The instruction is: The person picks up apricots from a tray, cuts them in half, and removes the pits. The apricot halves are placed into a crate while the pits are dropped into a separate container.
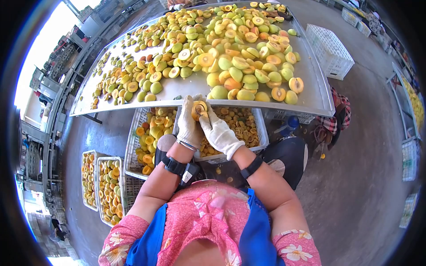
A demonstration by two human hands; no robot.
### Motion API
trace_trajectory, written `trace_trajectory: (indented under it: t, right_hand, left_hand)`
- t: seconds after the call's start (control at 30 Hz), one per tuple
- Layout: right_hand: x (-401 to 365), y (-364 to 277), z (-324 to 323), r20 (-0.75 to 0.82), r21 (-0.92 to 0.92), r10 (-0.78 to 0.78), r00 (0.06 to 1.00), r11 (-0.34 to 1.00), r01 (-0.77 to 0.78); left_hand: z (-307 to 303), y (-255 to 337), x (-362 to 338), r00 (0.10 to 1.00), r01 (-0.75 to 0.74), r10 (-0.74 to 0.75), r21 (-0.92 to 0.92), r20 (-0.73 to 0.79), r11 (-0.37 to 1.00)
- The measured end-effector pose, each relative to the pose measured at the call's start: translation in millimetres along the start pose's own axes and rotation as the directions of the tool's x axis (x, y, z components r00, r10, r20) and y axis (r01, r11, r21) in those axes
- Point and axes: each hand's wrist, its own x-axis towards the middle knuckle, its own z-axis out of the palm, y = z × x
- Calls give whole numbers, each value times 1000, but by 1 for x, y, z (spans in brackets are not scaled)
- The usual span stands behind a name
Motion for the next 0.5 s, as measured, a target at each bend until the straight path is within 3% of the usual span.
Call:
trace_trajectory:
  t: [0.1, 0.17, 0.2, 0.3, 0.37, 0.4, 0.43, 0.5]
  right_hand:
    - [1, -3, -4, 105, -46, 119, 987, 992, -115]
    - [2, 0, -7, 169, -49, 158, 973, 987, -151]
    - [2, 0, -8, 231, -55, 193, 954, 981, -185]
    - [-5, -6, -6, 201, -55, 162, 966, 987, -154]
    - [-10, -12, -9, 216, -17, 147, 965, 989, -146]
    - [-11, -12, -10, 225, 22, 126, 966, 991, -134]
    - [-12, -10, -10, 224, 22, 129, 966, 990, -138]
    - [-15, -5, -9, 253, 49, 170, 952, 981, -188]
  left_hand:
    - [0, 0, 2, 994, -81, 87, 100, -59, 992]
    - [-3, 1, 5, 950, -303, 307, 378, 50, 875]
    - [-5, 2, 6, 951, -302, 307, 379, 47, 875]
    - [-6, 9, 6, 974, -198, 225, 379, -28, 904]
    - [-9, 16, 6, 982, -186, 167, 480, 82, 858]
    - [-10, 18, 5, 996, -82, 89, 469, 7, 879]
    - [-10, 16, 6, 996, -79, 86, 469, 5, 879]
    - [-12, 11, 7, 963, -223, 266, 670, 39, 708]
